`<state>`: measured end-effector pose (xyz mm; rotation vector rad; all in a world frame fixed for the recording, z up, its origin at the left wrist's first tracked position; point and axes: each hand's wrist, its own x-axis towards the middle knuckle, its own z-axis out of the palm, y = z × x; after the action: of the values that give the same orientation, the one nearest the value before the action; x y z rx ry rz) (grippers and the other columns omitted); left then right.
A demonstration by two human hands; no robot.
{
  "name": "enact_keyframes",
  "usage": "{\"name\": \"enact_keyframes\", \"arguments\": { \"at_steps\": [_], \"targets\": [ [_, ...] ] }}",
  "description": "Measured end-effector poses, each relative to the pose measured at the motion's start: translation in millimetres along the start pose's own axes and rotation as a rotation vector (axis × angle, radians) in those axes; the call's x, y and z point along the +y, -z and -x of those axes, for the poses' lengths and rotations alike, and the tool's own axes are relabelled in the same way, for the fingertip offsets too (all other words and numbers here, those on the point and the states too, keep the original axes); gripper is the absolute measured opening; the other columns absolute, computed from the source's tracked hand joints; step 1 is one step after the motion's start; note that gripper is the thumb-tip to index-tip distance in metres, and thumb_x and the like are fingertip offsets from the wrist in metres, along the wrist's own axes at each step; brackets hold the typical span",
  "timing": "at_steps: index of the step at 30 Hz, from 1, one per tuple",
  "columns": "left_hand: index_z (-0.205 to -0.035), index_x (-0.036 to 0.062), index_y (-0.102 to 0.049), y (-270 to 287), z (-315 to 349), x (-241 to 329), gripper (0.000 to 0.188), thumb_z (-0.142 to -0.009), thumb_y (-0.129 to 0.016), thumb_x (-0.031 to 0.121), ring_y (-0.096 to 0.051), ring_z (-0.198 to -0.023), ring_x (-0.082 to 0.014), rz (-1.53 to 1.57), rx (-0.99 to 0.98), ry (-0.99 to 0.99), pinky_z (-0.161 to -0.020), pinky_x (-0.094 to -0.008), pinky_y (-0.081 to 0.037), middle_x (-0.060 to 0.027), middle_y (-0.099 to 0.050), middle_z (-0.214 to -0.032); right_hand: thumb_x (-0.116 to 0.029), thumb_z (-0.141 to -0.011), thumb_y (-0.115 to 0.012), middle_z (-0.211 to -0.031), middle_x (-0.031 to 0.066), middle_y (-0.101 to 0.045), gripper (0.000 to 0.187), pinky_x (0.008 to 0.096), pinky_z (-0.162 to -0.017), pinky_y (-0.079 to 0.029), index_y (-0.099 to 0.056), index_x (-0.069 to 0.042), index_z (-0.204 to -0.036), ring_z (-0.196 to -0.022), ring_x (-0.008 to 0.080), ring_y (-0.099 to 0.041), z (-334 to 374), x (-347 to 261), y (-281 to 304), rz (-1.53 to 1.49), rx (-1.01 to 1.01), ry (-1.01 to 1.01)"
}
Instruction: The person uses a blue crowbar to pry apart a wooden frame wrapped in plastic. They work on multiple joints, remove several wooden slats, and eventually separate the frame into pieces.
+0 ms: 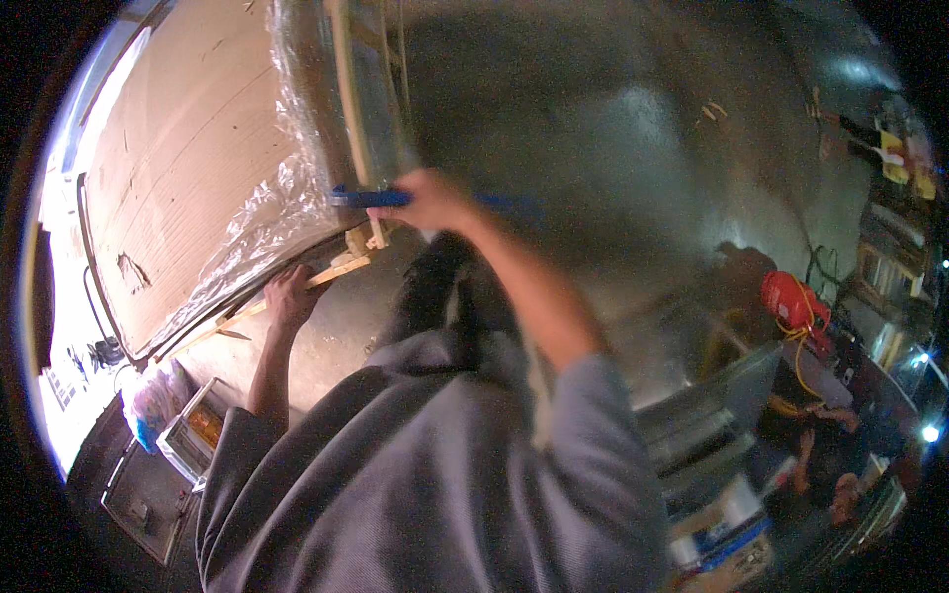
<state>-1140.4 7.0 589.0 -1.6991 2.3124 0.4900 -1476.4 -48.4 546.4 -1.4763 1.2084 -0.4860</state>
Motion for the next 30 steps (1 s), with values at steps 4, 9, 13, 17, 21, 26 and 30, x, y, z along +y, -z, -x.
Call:
{"name": "enact_keyframes", "arguments": {
  "at_steps": [4,9,13,17,21,26,30],
  "targets": [
    [-0.084,0.0111,-0.065,-8.8,3.7,4.2,0.034,-0.074,-0.082,0.038,-0.065,-0.084,-0.0298,0.025,0.049,0.018,-0.071,-0.0425,-0.049,-0.0075,-0.067,-0.081,-0.041,-0.084,-0.076,-0.079,0.0131,-0.072,0.035,0.0368,-0.067,-0.052,-0.075,-0.007,-0.093,-0.074,0.0246,-0.071,18.1,30.0,19.1,0.026,0.103,0.025],
    [-0.081,0.0109,-0.065,-16.8,4.0,4.7,0.031,-0.071,-0.085,0.033,-0.065,-0.080,-0.0301,0.042,0.110,0.039,-0.070,-0.0423,-0.049,-0.0082,-0.065,-0.079,-0.038,-0.088,-0.072,-0.072,0.0113,-0.071,0.030,0.0363,-0.064,-0.052,-0.076,-0.009,-0.087,-0.068,0.0234,-0.071,10.7,27.2,17.9,-0.018,0.070,0.088],
    [-0.081,0.0122,-0.066,-16.8,1.8,4.7,0.032,-0.072,-0.085,0.036,-0.066,-0.072,-0.0306,0.013,0.156,0.006,-0.064,-0.0433,-0.049,-0.0084,-0.067,-0.074,-0.047,-0.091,-0.068,-0.059,0.0047,-0.063,0.042,0.0336,-0.057,-0.046,-0.076,-0.008,-0.082,-0.057,0.0173,-0.062,4.0,-12.1,33.1,-0.148,0.094,0.241],
    [-0.083,0.0137,-0.067,-16.4,-0.7,4.7,0.035,-0.074,-0.082,0.044,-0.066,-0.069,-0.0314,-0.022,0.114,0.095,-0.062,-0.0442,-0.049,-0.0086,-0.067,-0.072,-0.052,-0.093,-0.064,-0.054,-0.0018,-0.053,0.050,0.0298,-0.053,-0.040,-0.072,-0.006,-0.076,-0.054,0.0093,-0.051,20.3,-35.9,71.9,-0.344,0.113,0.235],
    [-0.083,0.0126,-0.067,-15.8,-1.4,3.1,0.037,-0.073,-0.082,0.044,-0.066,-0.070,-0.0319,-0.035,0.108,0.094,-0.063,-0.0439,-0.049,-0.0089,-0.067,-0.073,-0.047,-0.098,-0.059,-0.056,-0.0050,-0.050,0.054,0.0258,-0.051,-0.035,-0.060,-0.006,-0.064,-0.054,0.0065,-0.047,37.4,-18.6,82.7,-0.449,0.487,0.257],
    [-0.080,0.0120,-0.066,-16.6,-0.8,-1.8,0.036,-0.067,-0.087,0.038,-0.065,-0.071,-0.0310,0.015,0.087,0.073,-0.063,-0.0431,-0.049,-0.0082,-0.064,-0.072,-0.032,-0.101,-0.049,-0.054,-0.0015,-0.042,0.045,0.0278,-0.050,-0.028,-0.053,-0.006,-0.065,-0.050,0.0076,-0.034,35.6,34.4,58.4,-0.815,0.453,0.214],
    [-0.079,0.0112,-0.065,-18.2,-2.0,-8.1,0.037,-0.064,-0.088,0.036,-0.064,-0.070,-0.0294,-0.001,0.047,0.045,-0.063,-0.0420,-0.049,-0.0068,-0.064,-0.072,-0.024,-0.098,-0.048,-0.054,0.0013,-0.040,0.036,0.0298,-0.050,-0.028,-0.053,-0.002,-0.070,-0.049,0.0105,-0.033,15.5,66.3,22.5,-0.918,0.435,0.388]
  ]
}}
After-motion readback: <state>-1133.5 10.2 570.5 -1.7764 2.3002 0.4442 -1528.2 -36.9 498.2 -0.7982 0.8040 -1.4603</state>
